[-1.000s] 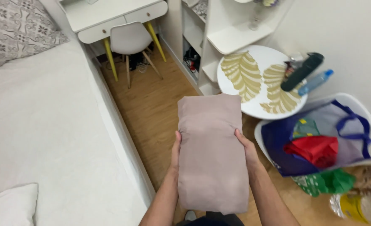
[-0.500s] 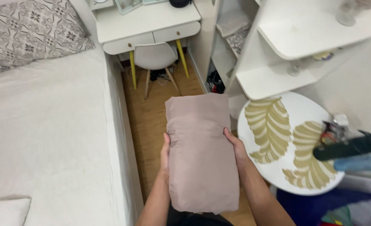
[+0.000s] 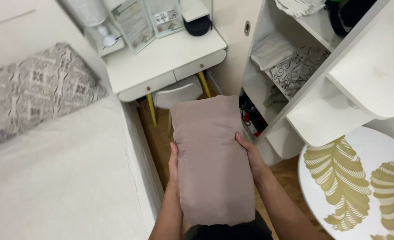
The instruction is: The person folds a white sheet and a brown pillowcase on a bed, smoothing them out by hand. They then move to a closet and place the folded items onto a shelf among other linens.
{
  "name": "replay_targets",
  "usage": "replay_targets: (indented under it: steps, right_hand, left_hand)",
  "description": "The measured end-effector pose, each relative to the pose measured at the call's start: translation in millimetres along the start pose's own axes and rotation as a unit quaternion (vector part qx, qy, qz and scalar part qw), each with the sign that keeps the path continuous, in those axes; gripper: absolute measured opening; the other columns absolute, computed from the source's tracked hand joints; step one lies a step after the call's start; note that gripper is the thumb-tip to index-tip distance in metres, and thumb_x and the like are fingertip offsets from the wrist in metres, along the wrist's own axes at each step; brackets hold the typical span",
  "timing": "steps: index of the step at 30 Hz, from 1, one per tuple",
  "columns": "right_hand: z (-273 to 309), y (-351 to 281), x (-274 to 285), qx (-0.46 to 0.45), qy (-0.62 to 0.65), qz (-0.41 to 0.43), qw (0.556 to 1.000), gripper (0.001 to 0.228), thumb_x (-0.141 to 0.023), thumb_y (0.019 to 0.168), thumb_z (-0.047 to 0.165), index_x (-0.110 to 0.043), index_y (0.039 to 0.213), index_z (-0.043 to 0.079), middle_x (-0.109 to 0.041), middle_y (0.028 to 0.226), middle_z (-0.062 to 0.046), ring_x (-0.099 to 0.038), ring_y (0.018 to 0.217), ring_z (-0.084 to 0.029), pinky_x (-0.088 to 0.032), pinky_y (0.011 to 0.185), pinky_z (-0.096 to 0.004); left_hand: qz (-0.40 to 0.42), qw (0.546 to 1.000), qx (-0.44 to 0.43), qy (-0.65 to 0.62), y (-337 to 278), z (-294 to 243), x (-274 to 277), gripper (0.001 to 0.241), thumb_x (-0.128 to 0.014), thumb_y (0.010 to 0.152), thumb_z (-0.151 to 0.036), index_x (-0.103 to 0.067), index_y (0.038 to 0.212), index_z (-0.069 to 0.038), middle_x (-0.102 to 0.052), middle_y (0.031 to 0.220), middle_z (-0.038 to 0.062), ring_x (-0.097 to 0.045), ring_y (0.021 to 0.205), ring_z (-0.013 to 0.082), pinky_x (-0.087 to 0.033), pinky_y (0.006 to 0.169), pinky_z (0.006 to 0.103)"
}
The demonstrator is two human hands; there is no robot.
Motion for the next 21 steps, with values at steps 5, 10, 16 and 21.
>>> replay_targets:
  steps: [5, 10, 16, 21]
  right_hand:
    - [26, 64, -8, 0.004, 0.063, -0.022, 0.998, 0.102, -0.067, 0.078, 0.063, -0.035, 0.160, 0.010, -0.039, 0.159, -0.022, -0.043, 0.141, -0.038, -0.036, 0.114, -0.048]
    - [60, 122, -8, 0.007, 0.074, -0.038, 0.997, 0.099, -0.064, 0.080, 0.062, -0.034, 0.159, 0.011, -0.040, 0.157, -0.024, -0.045, 0.138, -0.039, -0.037, 0.113, -0.050]
    - [103, 202, -2, 0.006, 0.138, -0.029, 0.990, 0.093, -0.065, 0.082, 0.058, -0.038, 0.156, 0.007, -0.047, 0.151, -0.026, -0.051, 0.131, -0.039, -0.042, 0.107, -0.047]
    - [144, 234, 5, 0.046, 0.168, -0.021, 0.985, 0.091, -0.066, 0.086, 0.056, -0.040, 0.154, 0.001, -0.050, 0.147, -0.027, -0.054, 0.129, -0.036, -0.045, 0.107, -0.045]
  left_hand:
    - [0.028, 0.999, 0.006, 0.038, 81, -43, 5, 0.106, -0.053, 0.081, -0.079, -0.035, 0.158, -0.008, -0.043, 0.158, 0.018, -0.047, 0.139, 0.0347, -0.041, 0.113, 0.0484]
    - [-0.043, 0.994, 0.072, 0.067, 149, -68, -4, 0.107, -0.050, 0.077, -0.081, -0.033, 0.159, -0.014, -0.039, 0.160, 0.018, -0.044, 0.141, 0.0370, -0.040, 0.113, 0.0523]
    - [-0.029, 0.993, 0.091, 0.062, 237, -94, -20, 0.105, -0.047, 0.079, -0.080, -0.029, 0.160, -0.015, -0.034, 0.161, 0.018, -0.041, 0.142, 0.0382, -0.038, 0.113, 0.0547]
    - [0.008, 0.990, 0.103, 0.096, 307, -107, -36, 0.104, -0.045, 0.084, -0.078, -0.028, 0.160, -0.011, -0.035, 0.161, 0.019, -0.042, 0.142, 0.0383, -0.039, 0.113, 0.0529]
Point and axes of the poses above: each hand's wrist, its own y-axis towards the middle knuckle, its own x-axis out of the back of the hand, z = x × y, the point moved 9 cm from there along y, towards the middle knuckle
